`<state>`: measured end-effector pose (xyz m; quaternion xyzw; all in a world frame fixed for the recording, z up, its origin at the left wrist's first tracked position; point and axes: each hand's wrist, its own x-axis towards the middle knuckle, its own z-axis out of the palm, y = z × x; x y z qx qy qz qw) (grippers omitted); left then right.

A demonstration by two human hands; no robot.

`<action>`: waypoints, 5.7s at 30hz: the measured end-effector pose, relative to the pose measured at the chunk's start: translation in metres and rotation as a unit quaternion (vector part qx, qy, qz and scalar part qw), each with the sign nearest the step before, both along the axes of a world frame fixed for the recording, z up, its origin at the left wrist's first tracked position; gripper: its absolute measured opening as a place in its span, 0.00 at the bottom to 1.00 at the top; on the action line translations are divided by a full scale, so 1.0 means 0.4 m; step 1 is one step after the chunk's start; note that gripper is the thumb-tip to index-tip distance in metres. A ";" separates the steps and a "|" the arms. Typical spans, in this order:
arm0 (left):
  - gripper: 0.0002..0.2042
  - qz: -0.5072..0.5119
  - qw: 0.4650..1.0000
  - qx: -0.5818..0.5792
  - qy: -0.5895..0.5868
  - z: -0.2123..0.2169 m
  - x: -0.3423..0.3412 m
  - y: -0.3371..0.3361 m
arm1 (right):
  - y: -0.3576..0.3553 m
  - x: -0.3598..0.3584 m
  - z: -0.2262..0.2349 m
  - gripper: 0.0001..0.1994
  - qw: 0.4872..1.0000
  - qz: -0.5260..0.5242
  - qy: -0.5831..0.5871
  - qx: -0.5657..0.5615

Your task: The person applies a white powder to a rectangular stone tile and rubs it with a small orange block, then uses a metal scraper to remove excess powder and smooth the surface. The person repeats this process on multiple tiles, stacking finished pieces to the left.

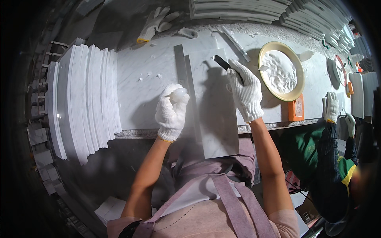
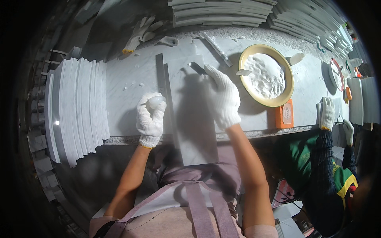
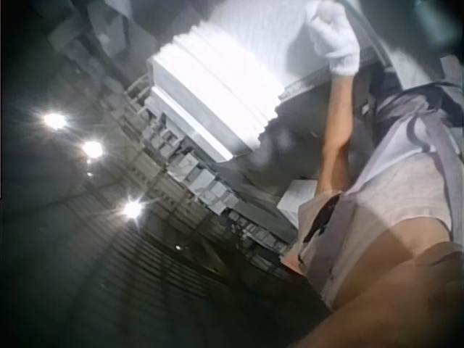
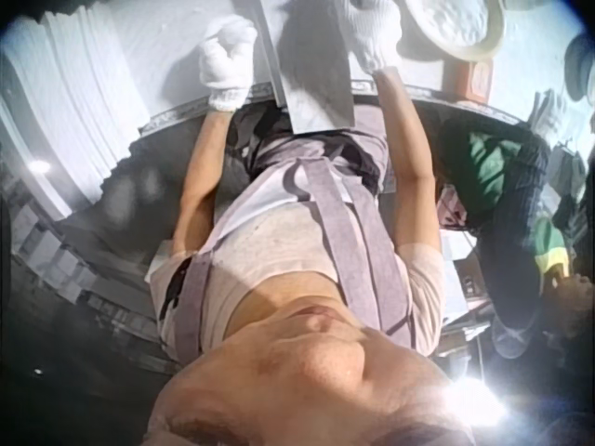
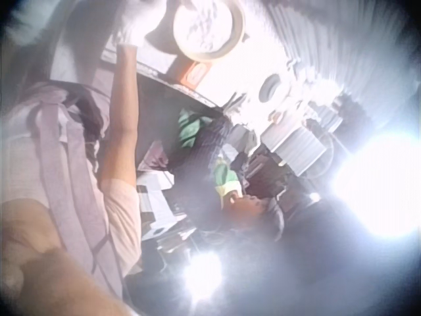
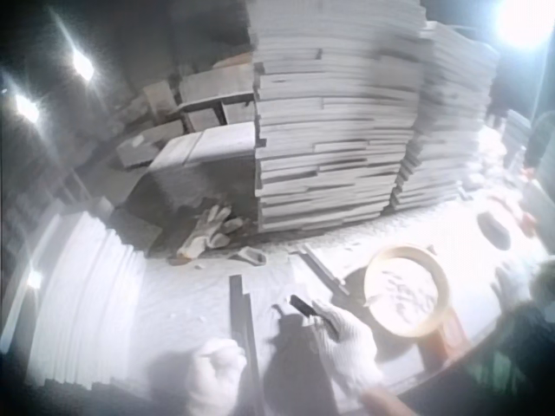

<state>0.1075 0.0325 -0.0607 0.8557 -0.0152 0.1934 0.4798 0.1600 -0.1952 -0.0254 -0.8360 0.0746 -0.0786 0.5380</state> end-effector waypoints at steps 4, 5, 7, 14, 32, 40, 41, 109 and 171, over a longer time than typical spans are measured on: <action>0.18 0.001 0.998 0.038 -0.046 0.010 0.010 -0.005 | 0.015 0.004 -0.003 0.15 0.981 0.029 -0.059 -0.185; 0.18 0.003 0.999 0.030 -0.038 0.013 0.010 -0.007 | 0.016 0.001 0.002 0.15 0.969 0.031 -0.091 -0.226; 0.18 0.010 0.999 0.024 -0.024 0.018 0.008 -0.010 | 0.017 -0.005 0.014 0.15 0.967 0.016 -0.093 -0.238; 0.21 0.017 0.997 0.070 -0.020 -0.002 0.009 -0.004 | -0.040 -0.051 0.027 0.25 0.865 0.029 0.133 0.482; 0.19 -0.020 0.997 0.018 -0.066 -0.019 0.001 0.016 | -0.031 -0.014 0.065 0.23 0.990 0.112 0.047 -0.073; 0.29 0.031 0.999 -0.010 -0.004 -0.050 -0.002 0.017 | -0.010 0.009 0.107 0.19 0.960 0.165 0.043 -0.224; 0.29 0.029 0.999 -0.011 -0.007 -0.053 -0.001 0.018 | -0.007 0.015 0.107 0.19 0.958 0.172 0.041 -0.225; 0.26 -0.078 0.861 0.487 -0.124 0.121 0.259 -0.009 | 0.026 -0.188 0.012 0.22 0.983 0.097 -0.116 -0.106; 0.22 0.097 0.994 -0.001 0.052 0.055 0.341 0.241 | -0.144 -0.386 0.027 0.22 0.996 0.058 -0.074 0.002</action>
